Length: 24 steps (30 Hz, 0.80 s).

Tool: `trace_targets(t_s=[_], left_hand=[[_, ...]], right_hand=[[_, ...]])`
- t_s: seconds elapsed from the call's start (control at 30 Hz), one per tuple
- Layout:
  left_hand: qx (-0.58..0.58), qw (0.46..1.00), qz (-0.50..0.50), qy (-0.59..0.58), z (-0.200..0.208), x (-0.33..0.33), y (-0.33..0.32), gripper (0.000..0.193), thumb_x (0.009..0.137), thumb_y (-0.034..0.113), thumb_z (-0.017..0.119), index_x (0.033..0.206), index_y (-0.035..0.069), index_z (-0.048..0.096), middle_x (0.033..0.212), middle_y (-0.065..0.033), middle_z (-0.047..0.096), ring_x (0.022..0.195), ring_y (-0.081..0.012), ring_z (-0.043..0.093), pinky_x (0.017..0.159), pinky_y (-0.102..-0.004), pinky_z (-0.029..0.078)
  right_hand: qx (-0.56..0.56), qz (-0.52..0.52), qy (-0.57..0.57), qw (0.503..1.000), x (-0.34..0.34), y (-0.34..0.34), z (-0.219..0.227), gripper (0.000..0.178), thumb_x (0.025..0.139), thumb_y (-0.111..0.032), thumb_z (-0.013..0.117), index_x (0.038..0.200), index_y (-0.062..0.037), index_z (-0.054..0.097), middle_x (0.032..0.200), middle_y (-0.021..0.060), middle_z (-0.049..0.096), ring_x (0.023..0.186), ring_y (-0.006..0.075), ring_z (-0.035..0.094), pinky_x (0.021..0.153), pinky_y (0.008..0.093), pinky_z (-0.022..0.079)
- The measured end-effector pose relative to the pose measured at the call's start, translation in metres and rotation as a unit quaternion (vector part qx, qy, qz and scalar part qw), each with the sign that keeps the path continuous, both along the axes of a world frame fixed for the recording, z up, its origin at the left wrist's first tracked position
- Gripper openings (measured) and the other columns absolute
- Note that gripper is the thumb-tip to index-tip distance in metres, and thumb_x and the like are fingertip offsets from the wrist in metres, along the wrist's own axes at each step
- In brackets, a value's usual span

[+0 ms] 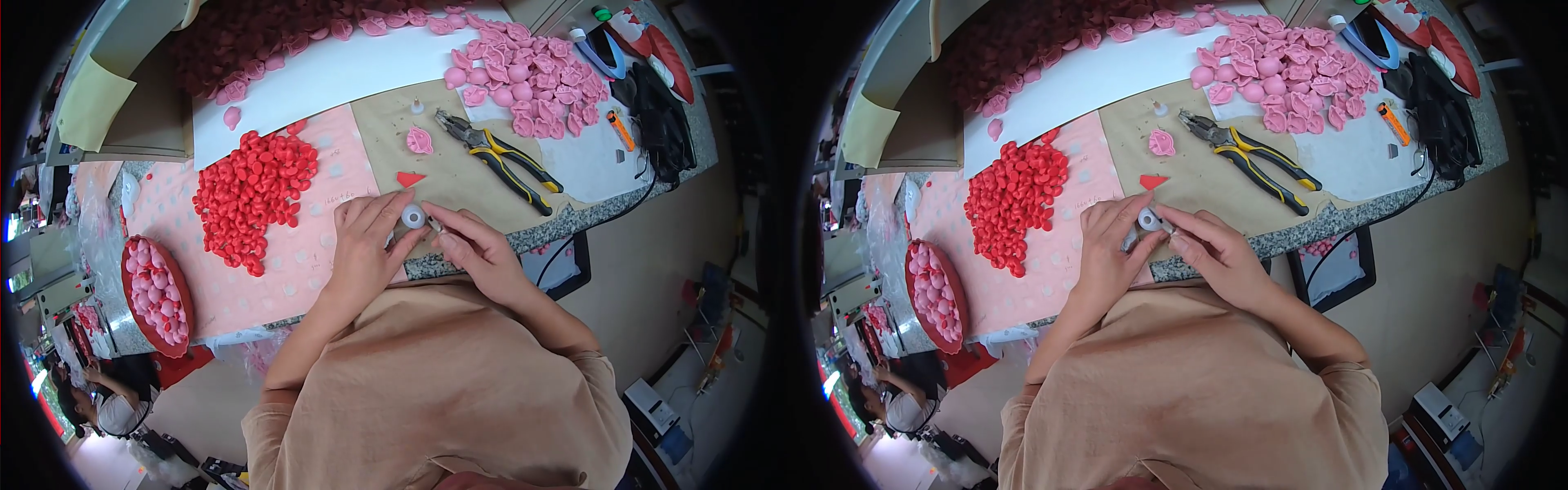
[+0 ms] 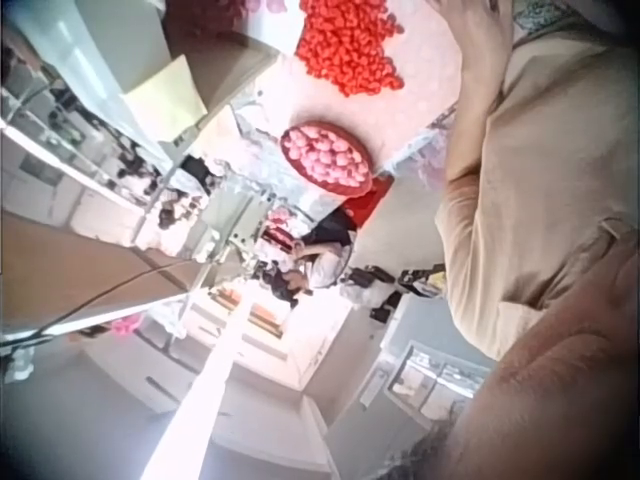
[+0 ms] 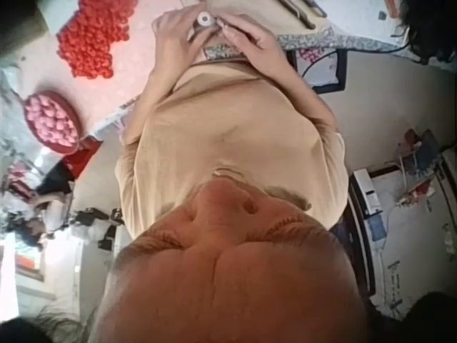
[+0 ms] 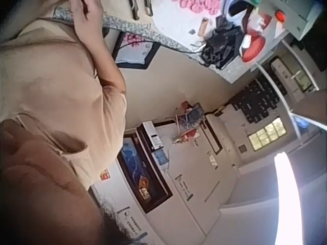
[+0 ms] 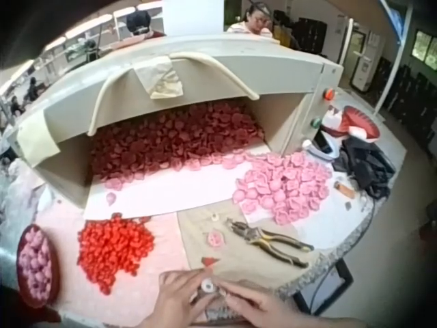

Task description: Assembling small plastic toy components using glue and pliers at a factory workbench.

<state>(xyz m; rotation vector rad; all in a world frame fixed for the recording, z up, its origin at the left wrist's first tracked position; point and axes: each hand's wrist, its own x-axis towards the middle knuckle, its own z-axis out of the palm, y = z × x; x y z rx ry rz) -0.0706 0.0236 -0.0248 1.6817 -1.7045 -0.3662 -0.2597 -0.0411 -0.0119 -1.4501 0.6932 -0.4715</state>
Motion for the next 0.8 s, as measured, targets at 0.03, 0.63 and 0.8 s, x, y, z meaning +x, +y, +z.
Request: trace_targets(t_s=[0.03,0.63,0.8], left_hand=[[0.004,1.0,-0.004,-0.001,0.001,0.001,0.0,0.052,0.074,0.016,0.078,0.122,0.005,0.061,0.112,-0.0072,0.065,0.098,-0.0236,0.056,0.09,-0.0377,0.036],[0.022,0.999,-0.019,0.02,0.0,0.005,-0.001,0.052,0.071,0.013,0.078,0.12,0.007,0.063,0.112,-0.0062,0.065,0.097,-0.0233,0.056,0.09,-0.0368,0.037],[0.02,0.999,-0.023,0.025,0.0,0.006,-0.002,0.052,0.071,0.014,0.078,0.12,0.007,0.063,0.112,-0.0062,0.065,0.097,-0.0232,0.056,0.089,-0.0367,0.037]], right_hand=[[0.001,-0.001,0.0,1.0,-0.001,-0.001,0.002,0.043,0.1,-0.013,0.051,0.142,-0.006,0.047,0.096,0.0022,0.054,0.08,0.0082,0.049,0.069,0.0211,0.042],[-0.068,0.055,0.059,0.994,0.0,-0.012,0.014,0.041,0.092,-0.002,0.059,0.133,-0.0054,0.057,0.083,0.0021,0.047,0.078,0.0117,0.045,0.07,0.0234,0.038],[-0.05,0.042,0.036,0.997,0.001,-0.01,0.011,0.042,0.092,-0.002,0.06,0.133,-0.0057,0.057,0.083,0.0015,0.047,0.076,0.0113,0.043,0.069,0.0232,0.037]])
